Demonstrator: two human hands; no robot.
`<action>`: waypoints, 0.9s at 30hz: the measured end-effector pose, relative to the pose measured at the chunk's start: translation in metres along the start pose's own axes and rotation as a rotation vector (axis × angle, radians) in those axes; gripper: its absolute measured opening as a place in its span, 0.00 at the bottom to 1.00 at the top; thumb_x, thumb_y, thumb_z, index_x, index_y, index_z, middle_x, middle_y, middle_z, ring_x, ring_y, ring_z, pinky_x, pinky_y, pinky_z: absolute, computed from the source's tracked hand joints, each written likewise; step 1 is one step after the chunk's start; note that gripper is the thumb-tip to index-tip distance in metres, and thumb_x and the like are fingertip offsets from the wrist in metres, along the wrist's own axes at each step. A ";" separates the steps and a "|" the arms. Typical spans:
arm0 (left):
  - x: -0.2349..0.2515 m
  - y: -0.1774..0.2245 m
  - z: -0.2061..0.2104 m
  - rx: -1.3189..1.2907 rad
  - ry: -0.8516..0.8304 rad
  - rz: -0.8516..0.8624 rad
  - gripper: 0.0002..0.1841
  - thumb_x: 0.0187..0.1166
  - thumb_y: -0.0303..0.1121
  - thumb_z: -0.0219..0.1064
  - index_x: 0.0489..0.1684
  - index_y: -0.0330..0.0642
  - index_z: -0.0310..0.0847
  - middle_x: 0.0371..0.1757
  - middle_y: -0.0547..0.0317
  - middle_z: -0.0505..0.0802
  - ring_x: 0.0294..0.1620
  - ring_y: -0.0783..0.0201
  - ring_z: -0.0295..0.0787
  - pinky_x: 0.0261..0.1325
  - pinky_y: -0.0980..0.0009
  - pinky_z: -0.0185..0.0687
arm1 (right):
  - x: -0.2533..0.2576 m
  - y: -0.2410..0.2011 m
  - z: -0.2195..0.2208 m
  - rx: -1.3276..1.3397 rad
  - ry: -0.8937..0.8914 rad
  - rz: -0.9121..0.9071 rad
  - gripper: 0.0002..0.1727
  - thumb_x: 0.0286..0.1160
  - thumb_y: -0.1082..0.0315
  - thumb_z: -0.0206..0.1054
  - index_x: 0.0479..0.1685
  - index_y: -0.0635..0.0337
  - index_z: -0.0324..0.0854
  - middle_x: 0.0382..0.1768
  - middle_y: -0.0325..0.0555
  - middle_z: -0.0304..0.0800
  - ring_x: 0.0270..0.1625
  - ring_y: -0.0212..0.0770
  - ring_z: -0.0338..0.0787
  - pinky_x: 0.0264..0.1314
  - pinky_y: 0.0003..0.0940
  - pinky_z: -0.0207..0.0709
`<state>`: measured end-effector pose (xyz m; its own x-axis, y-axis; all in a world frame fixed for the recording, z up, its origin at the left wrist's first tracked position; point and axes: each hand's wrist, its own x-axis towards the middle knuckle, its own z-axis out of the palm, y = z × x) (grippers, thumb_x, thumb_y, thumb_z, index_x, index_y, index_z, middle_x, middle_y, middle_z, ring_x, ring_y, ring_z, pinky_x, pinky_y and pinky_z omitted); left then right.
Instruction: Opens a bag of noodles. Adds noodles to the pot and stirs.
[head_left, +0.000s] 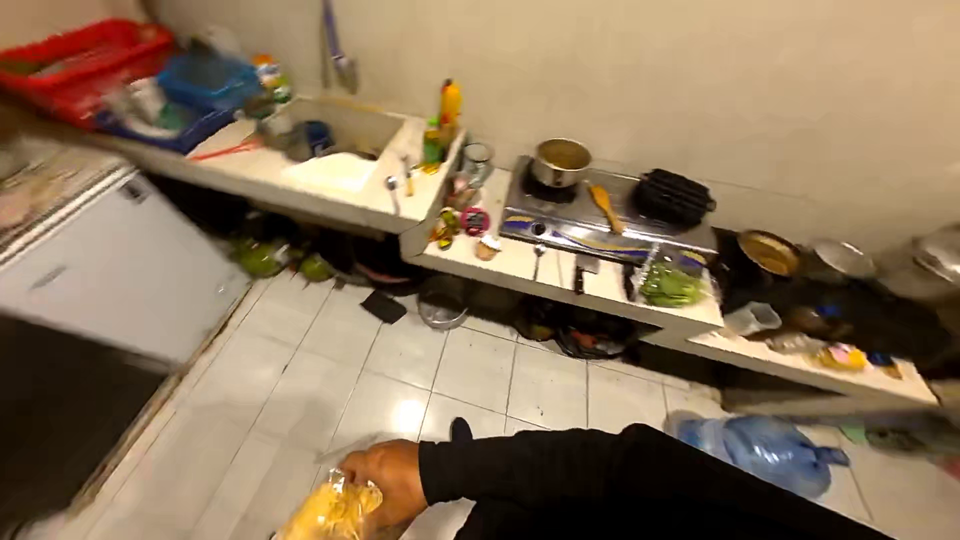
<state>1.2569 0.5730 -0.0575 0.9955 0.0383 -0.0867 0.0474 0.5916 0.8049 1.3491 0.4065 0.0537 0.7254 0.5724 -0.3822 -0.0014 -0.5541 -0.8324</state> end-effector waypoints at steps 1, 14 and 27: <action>0.023 -0.020 0.021 -0.054 -0.051 -0.084 0.20 0.73 0.60 0.71 0.55 0.62 0.85 0.49 0.76 0.97 0.55 0.75 0.93 0.62 0.69 0.88 | -0.011 0.021 -0.025 0.050 0.055 0.033 0.36 0.67 0.66 0.81 0.76 0.70 0.73 0.66 0.69 0.85 0.71 0.65 0.84 0.78 0.64 0.71; 0.231 -0.199 0.259 0.119 -0.377 -0.602 0.53 0.61 0.71 0.73 0.77 0.38 0.62 0.55 0.60 0.92 0.54 0.68 0.91 0.57 0.63 0.91 | -0.097 0.182 -0.235 0.263 0.791 0.346 0.38 0.70 0.59 0.78 0.80 0.64 0.70 0.57 0.63 0.91 0.60 0.60 0.92 0.68 0.62 0.81; 0.382 -0.281 0.428 0.111 -0.536 -1.003 0.45 0.71 0.63 0.71 0.80 0.40 0.62 0.57 0.53 0.91 0.57 0.62 0.91 0.59 0.60 0.89 | -0.112 0.258 -0.411 0.281 0.972 0.416 0.37 0.74 0.67 0.74 0.84 0.62 0.65 0.49 0.59 0.93 0.49 0.50 0.94 0.58 0.51 0.87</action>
<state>1.6586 0.0761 -0.0654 0.4102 -0.7758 -0.4794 0.8212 0.0856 0.5641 1.5503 -0.0485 0.0467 0.8649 -0.4179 -0.2780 -0.4400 -0.3649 -0.8205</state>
